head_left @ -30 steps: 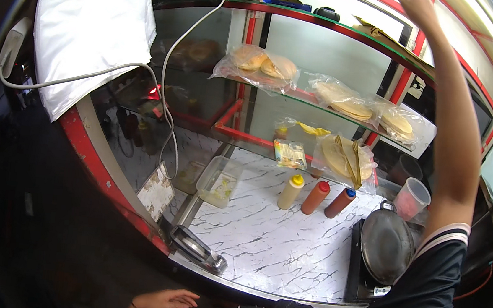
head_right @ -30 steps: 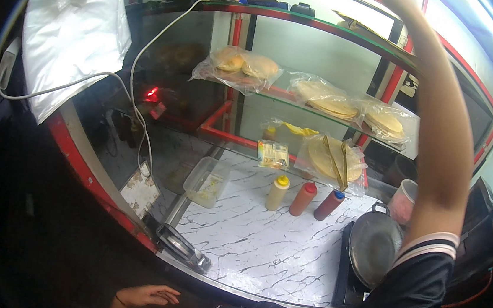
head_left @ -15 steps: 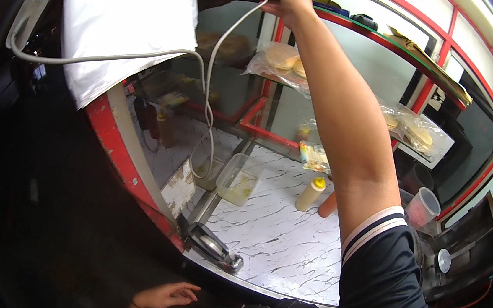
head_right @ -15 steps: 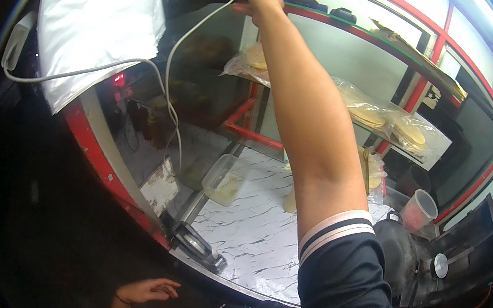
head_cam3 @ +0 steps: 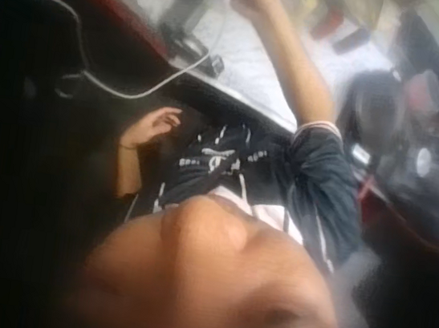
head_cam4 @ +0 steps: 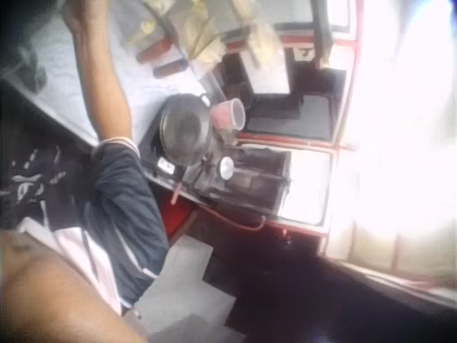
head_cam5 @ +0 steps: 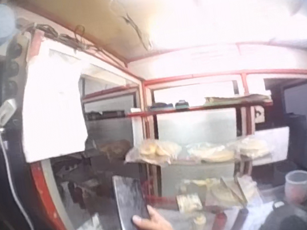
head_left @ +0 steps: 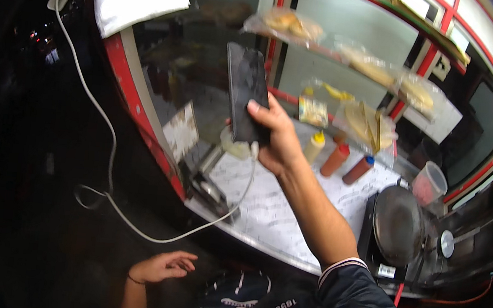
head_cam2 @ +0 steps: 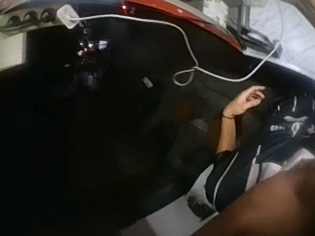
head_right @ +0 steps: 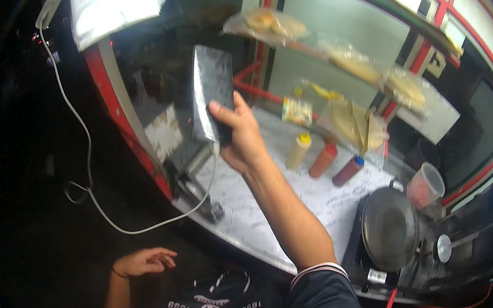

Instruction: The person cooks tortillas on a flat griddle, then assembles tacos by placing shredded lettuce, meat, and sauces onto the tortillas. They fold the tacos in paper wrappers and hand them to a customer.

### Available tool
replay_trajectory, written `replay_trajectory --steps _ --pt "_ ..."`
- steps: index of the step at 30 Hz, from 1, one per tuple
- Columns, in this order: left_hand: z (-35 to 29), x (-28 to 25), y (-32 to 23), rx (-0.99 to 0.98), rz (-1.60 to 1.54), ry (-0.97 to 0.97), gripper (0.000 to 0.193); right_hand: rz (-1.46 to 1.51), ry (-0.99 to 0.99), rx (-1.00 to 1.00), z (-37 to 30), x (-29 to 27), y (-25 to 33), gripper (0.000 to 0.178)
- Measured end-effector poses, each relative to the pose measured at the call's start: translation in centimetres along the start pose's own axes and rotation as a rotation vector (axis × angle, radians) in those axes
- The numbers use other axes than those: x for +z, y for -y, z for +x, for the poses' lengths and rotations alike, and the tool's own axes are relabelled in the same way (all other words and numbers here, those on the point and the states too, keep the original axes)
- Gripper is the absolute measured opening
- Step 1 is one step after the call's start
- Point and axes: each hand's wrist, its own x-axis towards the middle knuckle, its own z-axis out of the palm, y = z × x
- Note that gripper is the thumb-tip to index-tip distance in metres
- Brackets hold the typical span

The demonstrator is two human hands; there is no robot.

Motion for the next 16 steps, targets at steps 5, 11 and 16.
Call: replay_trajectory --steps 5,11,16 --pt "-2.5 6.9 0.0 -0.106 0.137 0.106 0.058 0.22 0.074 0.098 -12.9 -2.9 -4.3 0.067" --pt "-4.9 13.8 -4.8 -0.027 0.278 0.164 0.06 0.202 0.005 0.085 -20.7 -5.7 -5.2 0.084" --pt "-2.8 15.0 -8.3 0.356 0.178 0.11 0.067 0.125 0.034 0.018 -24.5 -5.1 -4.3 0.095"
